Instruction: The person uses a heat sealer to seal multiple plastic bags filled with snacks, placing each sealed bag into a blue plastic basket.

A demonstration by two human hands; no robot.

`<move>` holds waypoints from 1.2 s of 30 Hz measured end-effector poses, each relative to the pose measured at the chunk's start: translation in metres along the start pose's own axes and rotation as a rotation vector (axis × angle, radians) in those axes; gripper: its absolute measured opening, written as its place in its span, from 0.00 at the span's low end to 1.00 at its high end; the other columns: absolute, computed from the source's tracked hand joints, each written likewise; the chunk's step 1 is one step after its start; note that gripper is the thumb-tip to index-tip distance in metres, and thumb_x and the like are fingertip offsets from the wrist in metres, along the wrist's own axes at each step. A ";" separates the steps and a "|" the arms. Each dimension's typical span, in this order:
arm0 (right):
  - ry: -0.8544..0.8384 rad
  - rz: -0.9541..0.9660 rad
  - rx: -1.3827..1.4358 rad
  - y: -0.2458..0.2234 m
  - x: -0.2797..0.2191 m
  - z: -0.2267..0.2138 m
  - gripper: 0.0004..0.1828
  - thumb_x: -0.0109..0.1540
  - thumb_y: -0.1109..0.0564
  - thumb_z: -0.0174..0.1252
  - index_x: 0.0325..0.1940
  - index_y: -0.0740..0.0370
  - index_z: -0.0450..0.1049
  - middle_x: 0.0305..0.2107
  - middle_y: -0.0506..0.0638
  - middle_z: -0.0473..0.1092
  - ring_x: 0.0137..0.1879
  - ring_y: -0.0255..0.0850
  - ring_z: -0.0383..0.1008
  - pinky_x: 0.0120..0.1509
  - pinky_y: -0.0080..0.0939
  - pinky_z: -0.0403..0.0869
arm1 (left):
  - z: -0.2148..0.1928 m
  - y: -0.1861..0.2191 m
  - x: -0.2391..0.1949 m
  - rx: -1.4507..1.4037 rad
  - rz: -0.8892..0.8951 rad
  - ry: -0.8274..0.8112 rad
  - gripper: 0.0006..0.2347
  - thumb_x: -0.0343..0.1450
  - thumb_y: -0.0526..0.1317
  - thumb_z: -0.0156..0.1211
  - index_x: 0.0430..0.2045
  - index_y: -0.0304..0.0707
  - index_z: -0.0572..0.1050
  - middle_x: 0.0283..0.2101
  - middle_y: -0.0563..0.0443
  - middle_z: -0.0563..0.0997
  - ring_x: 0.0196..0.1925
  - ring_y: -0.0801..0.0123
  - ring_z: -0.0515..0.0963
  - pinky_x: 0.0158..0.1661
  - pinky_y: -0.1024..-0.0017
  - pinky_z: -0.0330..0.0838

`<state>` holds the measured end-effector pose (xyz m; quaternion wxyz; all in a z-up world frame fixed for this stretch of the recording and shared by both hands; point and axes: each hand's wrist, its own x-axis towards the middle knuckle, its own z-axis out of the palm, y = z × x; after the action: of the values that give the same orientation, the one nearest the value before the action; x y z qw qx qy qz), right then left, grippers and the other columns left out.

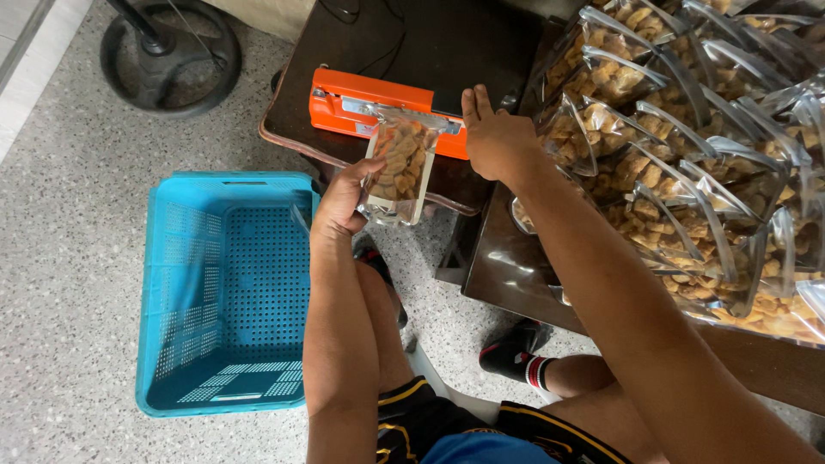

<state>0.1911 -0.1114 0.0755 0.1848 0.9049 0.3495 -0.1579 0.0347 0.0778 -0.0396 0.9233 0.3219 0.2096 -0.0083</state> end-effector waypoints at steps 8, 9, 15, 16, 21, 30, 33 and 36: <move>-0.063 0.015 0.085 -0.002 -0.009 -0.015 0.49 0.60 0.66 0.45 0.81 0.62 0.29 0.79 0.56 0.29 0.61 0.55 0.73 0.58 0.58 0.76 | 0.002 0.001 0.001 0.007 -0.008 -0.009 0.18 0.68 0.41 0.62 0.49 0.28 0.77 0.44 0.45 0.85 0.43 0.63 0.85 0.46 0.67 0.79; -0.058 0.014 0.081 -0.001 -0.008 -0.014 0.49 0.60 0.66 0.45 0.81 0.62 0.30 0.79 0.56 0.30 0.62 0.55 0.72 0.59 0.58 0.76 | 0.001 0.001 0.002 0.020 -0.012 0.001 0.18 0.68 0.41 0.61 0.49 0.28 0.77 0.44 0.45 0.85 0.43 0.63 0.85 0.46 0.67 0.79; 0.029 -0.040 0.065 0.009 -0.002 -0.009 0.44 0.63 0.62 0.44 0.81 0.62 0.35 0.79 0.55 0.35 0.69 0.60 0.65 0.64 0.59 0.72 | 0.000 0.000 0.004 0.059 -0.018 0.002 0.19 0.69 0.42 0.61 0.50 0.27 0.77 0.44 0.44 0.85 0.43 0.62 0.85 0.46 0.66 0.79; 0.038 -0.041 0.058 0.010 -0.003 -0.012 0.43 0.64 0.61 0.44 0.81 0.62 0.35 0.78 0.55 0.36 0.70 0.61 0.63 0.65 0.59 0.72 | -0.001 -0.001 0.002 0.072 -0.010 -0.014 0.19 0.69 0.42 0.61 0.50 0.26 0.77 0.44 0.44 0.85 0.42 0.61 0.85 0.45 0.66 0.79; 0.105 -0.086 0.066 0.023 -0.010 -0.033 0.42 0.63 0.63 0.44 0.81 0.61 0.38 0.78 0.55 0.38 0.73 0.60 0.60 0.67 0.57 0.71 | -0.007 0.004 -0.017 0.304 0.002 -0.027 0.20 0.71 0.42 0.62 0.57 0.31 0.76 0.45 0.41 0.83 0.38 0.58 0.77 0.37 0.61 0.67; 0.067 -0.077 0.655 0.034 -0.061 -0.084 0.25 0.68 0.44 0.51 0.70 0.46 0.69 0.56 0.50 0.75 0.58 0.44 0.77 0.59 0.46 0.75 | 0.019 0.009 -0.076 0.230 0.149 -0.367 0.34 0.63 0.38 0.69 0.66 0.26 0.65 0.58 0.38 0.78 0.58 0.61 0.78 0.55 0.72 0.71; 0.057 -0.118 0.907 0.031 -0.081 -0.100 0.23 0.66 0.40 0.56 0.61 0.48 0.78 0.48 0.46 0.79 0.51 0.37 0.78 0.50 0.41 0.77 | 0.030 0.007 -0.083 0.214 0.209 -0.395 0.34 0.62 0.36 0.70 0.65 0.24 0.64 0.59 0.37 0.78 0.59 0.59 0.78 0.60 0.68 0.71; 0.097 -0.238 0.931 0.033 -0.089 -0.106 0.21 0.64 0.43 0.60 0.58 0.50 0.80 0.44 0.47 0.81 0.46 0.37 0.78 0.49 0.38 0.76 | 0.042 0.005 -0.089 0.219 0.269 -0.445 0.34 0.62 0.35 0.70 0.65 0.21 0.65 0.59 0.35 0.78 0.60 0.57 0.78 0.62 0.66 0.71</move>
<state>0.1678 -0.1386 0.2132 -0.2758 0.8514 0.3511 -0.2754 -0.0298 0.0459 0.0275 0.8991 0.4349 -0.0449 0.0211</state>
